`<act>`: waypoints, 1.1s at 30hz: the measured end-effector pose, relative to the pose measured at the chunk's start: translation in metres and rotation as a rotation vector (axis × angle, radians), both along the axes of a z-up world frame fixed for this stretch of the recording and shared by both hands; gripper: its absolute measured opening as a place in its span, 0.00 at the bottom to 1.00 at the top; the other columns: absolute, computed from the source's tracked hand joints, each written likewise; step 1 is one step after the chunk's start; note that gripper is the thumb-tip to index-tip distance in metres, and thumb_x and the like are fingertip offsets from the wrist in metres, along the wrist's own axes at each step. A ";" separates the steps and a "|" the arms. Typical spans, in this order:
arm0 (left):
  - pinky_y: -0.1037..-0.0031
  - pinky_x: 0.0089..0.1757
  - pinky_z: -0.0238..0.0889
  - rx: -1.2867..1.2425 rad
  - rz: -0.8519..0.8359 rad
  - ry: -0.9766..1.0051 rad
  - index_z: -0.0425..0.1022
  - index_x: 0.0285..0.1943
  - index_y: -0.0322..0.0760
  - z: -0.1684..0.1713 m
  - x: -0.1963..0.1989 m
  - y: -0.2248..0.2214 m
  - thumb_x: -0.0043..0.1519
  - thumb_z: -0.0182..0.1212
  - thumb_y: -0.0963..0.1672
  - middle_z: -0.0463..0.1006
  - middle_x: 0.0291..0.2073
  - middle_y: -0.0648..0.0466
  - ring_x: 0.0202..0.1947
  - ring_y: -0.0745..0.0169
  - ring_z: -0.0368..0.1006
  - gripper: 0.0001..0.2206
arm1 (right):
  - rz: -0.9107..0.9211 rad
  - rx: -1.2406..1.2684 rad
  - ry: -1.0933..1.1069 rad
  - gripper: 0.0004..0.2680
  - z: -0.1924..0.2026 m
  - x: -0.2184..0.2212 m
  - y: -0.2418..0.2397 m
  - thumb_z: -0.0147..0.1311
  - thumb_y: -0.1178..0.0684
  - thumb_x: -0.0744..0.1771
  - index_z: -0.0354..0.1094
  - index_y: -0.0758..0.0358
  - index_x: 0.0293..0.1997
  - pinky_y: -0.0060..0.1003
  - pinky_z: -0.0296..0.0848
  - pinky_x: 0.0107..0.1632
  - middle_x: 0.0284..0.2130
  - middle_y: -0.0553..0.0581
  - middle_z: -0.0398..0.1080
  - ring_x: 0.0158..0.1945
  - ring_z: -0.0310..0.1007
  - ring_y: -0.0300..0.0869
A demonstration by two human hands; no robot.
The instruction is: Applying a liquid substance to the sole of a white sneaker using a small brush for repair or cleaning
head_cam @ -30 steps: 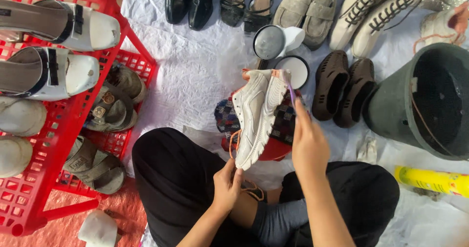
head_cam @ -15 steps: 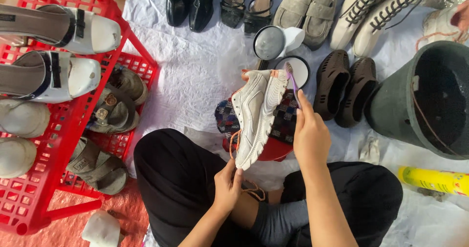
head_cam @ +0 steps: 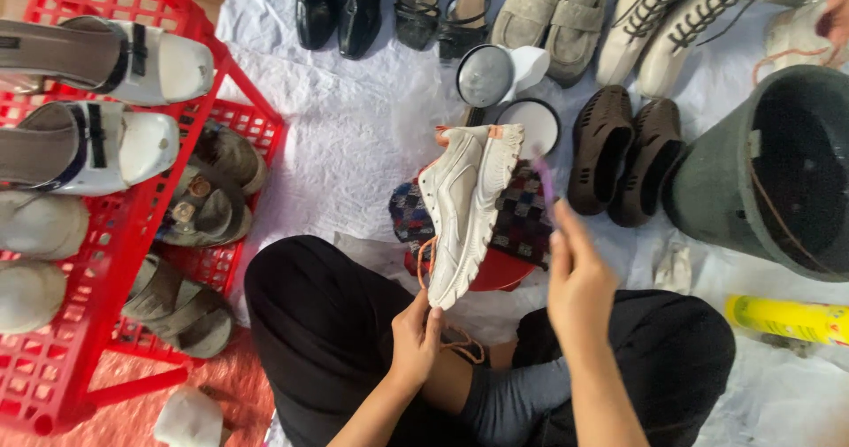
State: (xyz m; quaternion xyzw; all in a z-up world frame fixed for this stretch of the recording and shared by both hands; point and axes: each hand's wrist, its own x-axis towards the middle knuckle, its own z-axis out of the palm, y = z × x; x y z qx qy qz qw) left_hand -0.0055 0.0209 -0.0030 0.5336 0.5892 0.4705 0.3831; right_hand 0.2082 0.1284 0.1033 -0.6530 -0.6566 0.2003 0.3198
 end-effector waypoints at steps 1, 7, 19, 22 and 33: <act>0.71 0.34 0.62 0.002 0.005 -0.002 0.78 0.57 0.35 -0.002 0.000 -0.002 0.74 0.44 0.51 0.74 0.29 0.57 0.28 0.66 0.69 0.20 | -0.007 0.090 0.001 0.15 0.003 0.003 0.006 0.47 0.56 0.75 0.66 0.58 0.74 0.43 0.72 0.60 0.65 0.61 0.74 0.64 0.77 0.52; 0.71 0.33 0.63 -0.014 0.014 -0.012 0.78 0.58 0.35 0.007 0.002 0.000 0.74 0.43 0.53 0.75 0.24 0.56 0.25 0.65 0.71 0.23 | 0.101 0.054 0.021 0.15 0.009 0.001 0.020 0.48 0.56 0.75 0.68 0.58 0.72 0.39 0.75 0.56 0.65 0.58 0.74 0.60 0.79 0.46; 0.71 0.32 0.63 -0.004 0.003 -0.010 0.78 0.54 0.35 0.006 0.002 0.001 0.74 0.42 0.53 0.73 0.23 0.57 0.24 0.65 0.69 0.22 | 0.091 0.097 -0.155 0.16 -0.015 -0.005 0.033 0.49 0.56 0.75 0.66 0.51 0.74 0.46 0.76 0.46 0.58 0.59 0.79 0.53 0.81 0.51; 0.70 0.31 0.62 -0.001 0.016 -0.022 0.74 0.43 0.37 0.000 0.003 0.000 0.74 0.43 0.53 0.73 0.22 0.57 0.23 0.64 0.69 0.20 | 0.033 -0.003 -0.198 0.16 -0.012 -0.006 0.043 0.47 0.53 0.75 0.66 0.43 0.75 0.56 0.71 0.37 0.44 0.59 0.79 0.40 0.78 0.61; 0.70 0.34 0.63 0.003 -0.013 -0.026 0.78 0.58 0.34 0.007 0.003 0.001 0.74 0.43 0.52 0.74 0.26 0.56 0.26 0.64 0.70 0.22 | 0.136 -0.153 -0.136 0.17 0.015 -0.003 -0.017 0.47 0.52 0.73 0.66 0.44 0.75 0.39 0.71 0.39 0.49 0.51 0.79 0.42 0.75 0.43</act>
